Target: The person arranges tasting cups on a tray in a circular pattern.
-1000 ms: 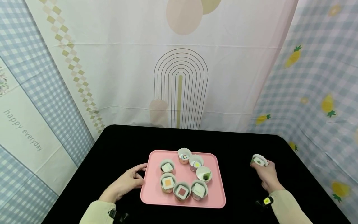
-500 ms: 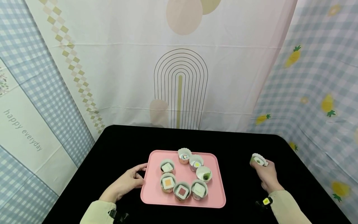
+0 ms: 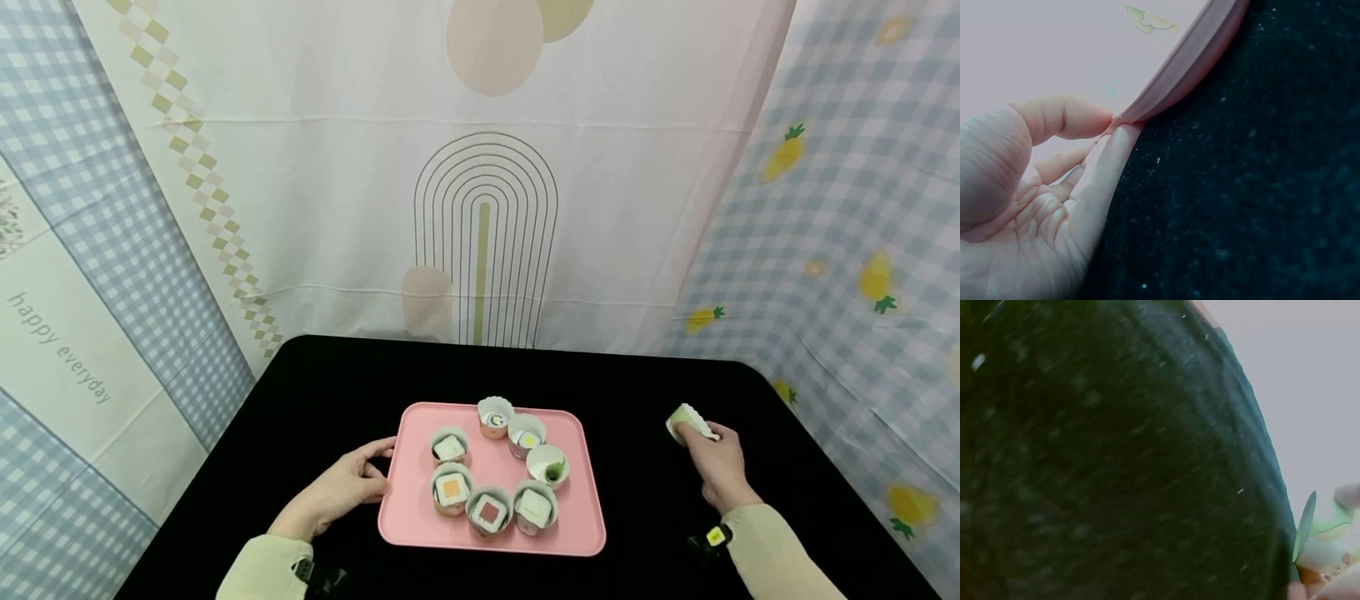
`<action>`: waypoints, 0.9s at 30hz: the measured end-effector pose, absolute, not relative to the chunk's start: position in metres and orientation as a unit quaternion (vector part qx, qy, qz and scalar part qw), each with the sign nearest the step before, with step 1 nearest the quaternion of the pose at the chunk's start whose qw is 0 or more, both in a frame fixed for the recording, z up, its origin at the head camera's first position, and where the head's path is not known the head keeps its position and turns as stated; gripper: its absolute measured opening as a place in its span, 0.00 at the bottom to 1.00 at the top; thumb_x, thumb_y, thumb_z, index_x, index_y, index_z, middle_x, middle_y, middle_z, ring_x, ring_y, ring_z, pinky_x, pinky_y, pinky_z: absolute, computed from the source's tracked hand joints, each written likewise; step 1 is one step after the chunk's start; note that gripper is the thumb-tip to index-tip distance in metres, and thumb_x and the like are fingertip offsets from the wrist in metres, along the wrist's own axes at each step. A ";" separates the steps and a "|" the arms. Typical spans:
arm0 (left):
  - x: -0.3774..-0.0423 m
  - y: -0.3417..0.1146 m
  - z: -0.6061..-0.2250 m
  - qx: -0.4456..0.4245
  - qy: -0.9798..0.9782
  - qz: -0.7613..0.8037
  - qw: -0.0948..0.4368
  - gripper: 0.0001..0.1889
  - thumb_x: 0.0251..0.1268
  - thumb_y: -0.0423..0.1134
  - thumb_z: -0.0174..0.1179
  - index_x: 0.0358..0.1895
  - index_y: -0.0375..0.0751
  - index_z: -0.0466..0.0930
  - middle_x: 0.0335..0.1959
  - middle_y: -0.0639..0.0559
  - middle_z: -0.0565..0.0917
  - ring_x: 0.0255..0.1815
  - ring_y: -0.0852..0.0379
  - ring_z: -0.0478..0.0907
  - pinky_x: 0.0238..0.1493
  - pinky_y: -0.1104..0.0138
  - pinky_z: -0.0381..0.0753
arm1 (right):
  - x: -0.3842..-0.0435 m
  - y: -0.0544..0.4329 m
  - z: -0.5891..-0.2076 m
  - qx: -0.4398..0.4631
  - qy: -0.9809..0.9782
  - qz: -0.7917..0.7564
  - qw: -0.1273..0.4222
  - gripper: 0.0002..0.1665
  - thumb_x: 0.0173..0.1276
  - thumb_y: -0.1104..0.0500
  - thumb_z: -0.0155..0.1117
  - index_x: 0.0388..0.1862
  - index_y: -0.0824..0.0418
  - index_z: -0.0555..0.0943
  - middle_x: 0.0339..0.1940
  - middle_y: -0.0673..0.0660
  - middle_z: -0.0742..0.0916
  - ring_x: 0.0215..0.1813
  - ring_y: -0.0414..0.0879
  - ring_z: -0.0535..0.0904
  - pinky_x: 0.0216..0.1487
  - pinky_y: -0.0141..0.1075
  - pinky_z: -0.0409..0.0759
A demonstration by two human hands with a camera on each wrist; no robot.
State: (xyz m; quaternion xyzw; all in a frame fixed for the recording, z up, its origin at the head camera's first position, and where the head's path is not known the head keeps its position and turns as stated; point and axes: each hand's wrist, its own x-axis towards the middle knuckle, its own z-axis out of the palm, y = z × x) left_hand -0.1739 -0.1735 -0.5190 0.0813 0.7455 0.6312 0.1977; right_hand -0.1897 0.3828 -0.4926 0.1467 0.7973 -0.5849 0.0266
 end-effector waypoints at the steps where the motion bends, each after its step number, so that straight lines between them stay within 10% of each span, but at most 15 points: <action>1: -0.174 -0.173 -0.519 0.082 0.745 0.632 0.198 0.38 0.57 0.26 0.58 0.74 0.38 0.58 0.55 0.37 0.71 0.41 0.47 0.77 0.46 0.59 0.83 | -0.192 0.380 -0.490 0.153 0.800 -0.579 0.019 0.52 0.72 0.40 0.51 0.77 0.71 0.42 0.72 0.72 0.55 0.61 0.55 0.65 0.48 0.37 0.78; 27: -0.175 -0.174 -0.518 0.073 0.741 0.634 0.210 0.38 0.59 0.27 0.58 0.75 0.39 0.56 0.48 0.36 0.74 0.41 0.45 0.77 0.46 0.58 0.83 | -0.240 0.170 -0.425 -0.117 0.814 -0.565 0.068 0.30 0.63 0.60 0.68 0.62 0.56 0.66 0.55 0.61 0.76 0.51 0.51 0.79 0.50 0.47 0.81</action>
